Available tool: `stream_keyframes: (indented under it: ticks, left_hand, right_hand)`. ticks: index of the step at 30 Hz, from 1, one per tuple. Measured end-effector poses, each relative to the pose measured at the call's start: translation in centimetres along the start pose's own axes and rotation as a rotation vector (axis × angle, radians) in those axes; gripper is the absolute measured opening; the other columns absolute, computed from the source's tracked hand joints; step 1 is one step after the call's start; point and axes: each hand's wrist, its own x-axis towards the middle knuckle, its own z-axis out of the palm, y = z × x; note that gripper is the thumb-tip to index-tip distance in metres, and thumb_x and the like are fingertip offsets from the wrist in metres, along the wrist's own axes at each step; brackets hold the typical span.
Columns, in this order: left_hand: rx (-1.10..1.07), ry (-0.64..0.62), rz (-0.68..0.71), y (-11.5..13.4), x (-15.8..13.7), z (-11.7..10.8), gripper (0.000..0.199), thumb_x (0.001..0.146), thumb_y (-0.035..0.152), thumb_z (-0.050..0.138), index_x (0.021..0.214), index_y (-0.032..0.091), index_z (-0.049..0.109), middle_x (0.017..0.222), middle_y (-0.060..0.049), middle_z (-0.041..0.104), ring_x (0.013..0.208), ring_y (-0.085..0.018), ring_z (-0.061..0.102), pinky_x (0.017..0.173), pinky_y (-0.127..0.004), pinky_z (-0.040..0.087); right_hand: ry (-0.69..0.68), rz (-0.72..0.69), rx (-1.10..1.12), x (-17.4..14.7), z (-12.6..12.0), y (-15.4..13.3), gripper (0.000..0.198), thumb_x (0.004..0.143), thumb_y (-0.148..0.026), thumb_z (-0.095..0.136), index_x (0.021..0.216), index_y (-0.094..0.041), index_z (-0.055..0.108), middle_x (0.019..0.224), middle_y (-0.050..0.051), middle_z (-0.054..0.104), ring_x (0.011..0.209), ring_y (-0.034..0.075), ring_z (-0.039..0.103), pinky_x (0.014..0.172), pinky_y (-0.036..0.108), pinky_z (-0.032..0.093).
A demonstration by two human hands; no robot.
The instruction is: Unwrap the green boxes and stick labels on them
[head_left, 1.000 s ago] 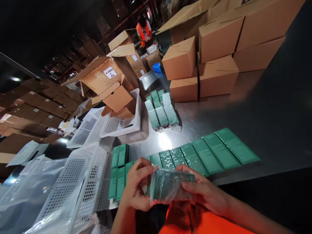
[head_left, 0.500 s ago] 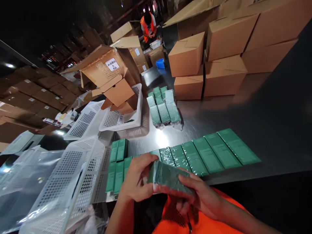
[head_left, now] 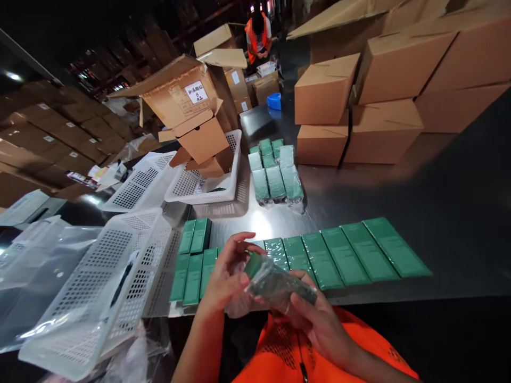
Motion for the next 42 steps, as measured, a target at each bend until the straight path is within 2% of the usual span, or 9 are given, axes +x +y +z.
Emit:
stream_keyframes:
  ticks: [5, 10, 15, 18, 20, 23, 28, 35, 42]
  left_hand:
    - [-0.090, 0.238, 0.014, -2.2, -0.8, 3.7, 0.057, 0.056, 0.035, 0.092, 0.105, 0.020, 0.067, 0.089, -0.002, 0.070, 0.078, -0.017, 0.063, 0.069, -0.025, 0.050]
    - [-0.093, 0.388, -0.081, -3.4, -1.1, 6.2, 0.043, 0.063, 0.029, 0.085, 0.098, 0.018, 0.062, 0.081, 0.000, 0.069, 0.070, -0.014, 0.059, 0.064, -0.024, 0.049]
    - [-0.039, 0.188, -0.053, -2.0, -1.6, 4.3, 0.036, 0.069, 0.021, 0.073, 0.105, 0.017, 0.067, 0.090, -0.003, 0.071, 0.080, -0.018, 0.062, 0.073, -0.027, 0.049]
    - [-0.049, 0.073, -0.041, -1.9, -2.6, 3.9, 0.062, 0.075, 0.019, 0.072, 0.134, 0.023, 0.052, 0.095, -0.003, 0.071, 0.085, -0.020, 0.064, 0.079, -0.031, 0.050]
    - [-0.098, 0.128, -0.005, -2.7, -3.3, 4.1, 0.068, 0.082, 0.028, 0.072, 0.141, 0.026, 0.038, 0.094, -0.004, 0.069, 0.081, -0.019, 0.065, 0.078, -0.034, 0.052]
    - [-0.042, 0.296, 0.083, -4.2, -4.1, 4.4, 0.057, 0.087, 0.036, 0.070, 0.136, 0.027, 0.042, 0.105, -0.008, 0.067, 0.091, -0.021, 0.066, 0.084, -0.036, 0.052]
    - [-0.094, 0.495, 0.102, -5.6, -5.0, 3.3, 0.062, 0.087, 0.036, 0.071, 0.137, 0.029, 0.034, 0.107, -0.007, 0.066, 0.093, -0.021, 0.067, 0.083, -0.033, 0.051]
    - [0.118, 0.483, 0.081, -4.7, -6.0, -0.5, 0.058, 0.075, 0.029, 0.074, 0.127, 0.024, 0.049, 0.109, -0.007, 0.067, 0.098, -0.025, 0.063, 0.084, -0.036, 0.047]
    - [-0.088, 0.486, -0.075, -4.8, -6.8, -2.2, 0.058, 0.069, 0.031, 0.076, 0.122, 0.020, 0.057, 0.092, -0.005, 0.069, 0.083, -0.020, 0.060, 0.074, -0.031, 0.045]
  right_hand:
    - [0.131, -0.144, 0.047, 0.6, 1.7, -0.4, 0.064, 0.078, -0.054, 0.087, 0.114, -0.028, 0.041, 0.098, 0.000, 0.066, 0.091, 0.020, 0.065, 0.083, 0.029, 0.053]
    - [0.170, -0.130, -0.171, 0.7, 1.0, -0.2, 0.067, 0.084, -0.069, 0.073, 0.123, -0.028, 0.038, 0.119, 0.009, 0.062, 0.109, 0.028, 0.061, 0.092, 0.038, 0.050]
    - [0.144, -0.342, -0.668, 0.5, -0.5, -4.1, 0.075, 0.087, -0.070, 0.067, 0.143, -0.027, 0.039, 0.147, 0.012, 0.040, 0.130, 0.031, 0.043, 0.102, 0.040, 0.043]
    - [0.051, -0.325, -0.815, 1.1, 0.1, -7.1, 0.070, 0.086, -0.060, 0.074, 0.142, -0.028, 0.048, 0.128, 0.010, 0.054, 0.115, 0.028, 0.053, 0.090, 0.034, 0.049]
    - [-0.016, -0.207, -0.817, 1.8, 1.0, -8.4, 0.056, 0.086, -0.055, 0.075, 0.132, -0.026, 0.059, 0.112, 0.008, 0.060, 0.101, 0.024, 0.058, 0.080, 0.029, 0.051]
    - [-0.029, -0.147, -0.801, 3.1, 2.6, -9.2, 0.054, 0.083, -0.053, 0.077, 0.128, -0.026, 0.063, 0.108, 0.007, 0.060, 0.096, 0.024, 0.058, 0.066, 0.025, 0.050]
    - [-0.212, -0.103, -1.081, 5.4, 5.7, -9.2, 0.043, 0.080, -0.043, 0.078, 0.114, -0.018, 0.070, 0.091, 0.006, 0.062, 0.077, 0.019, 0.054, 0.056, 0.022, 0.041]
    - [-0.273, 0.059, -0.852, 8.3, 7.9, -8.0, 0.048, 0.083, -0.056, 0.078, 0.110, -0.020, 0.060, 0.086, 0.002, 0.060, 0.068, 0.016, 0.055, 0.062, 0.025, 0.049]
    - [-0.174, -0.002, -0.828, 11.8, 10.0, -7.2, 0.046, 0.078, -0.057, 0.084, 0.098, -0.020, 0.064, 0.088, 0.002, 0.062, 0.075, 0.016, 0.054, 0.067, 0.023, 0.046]
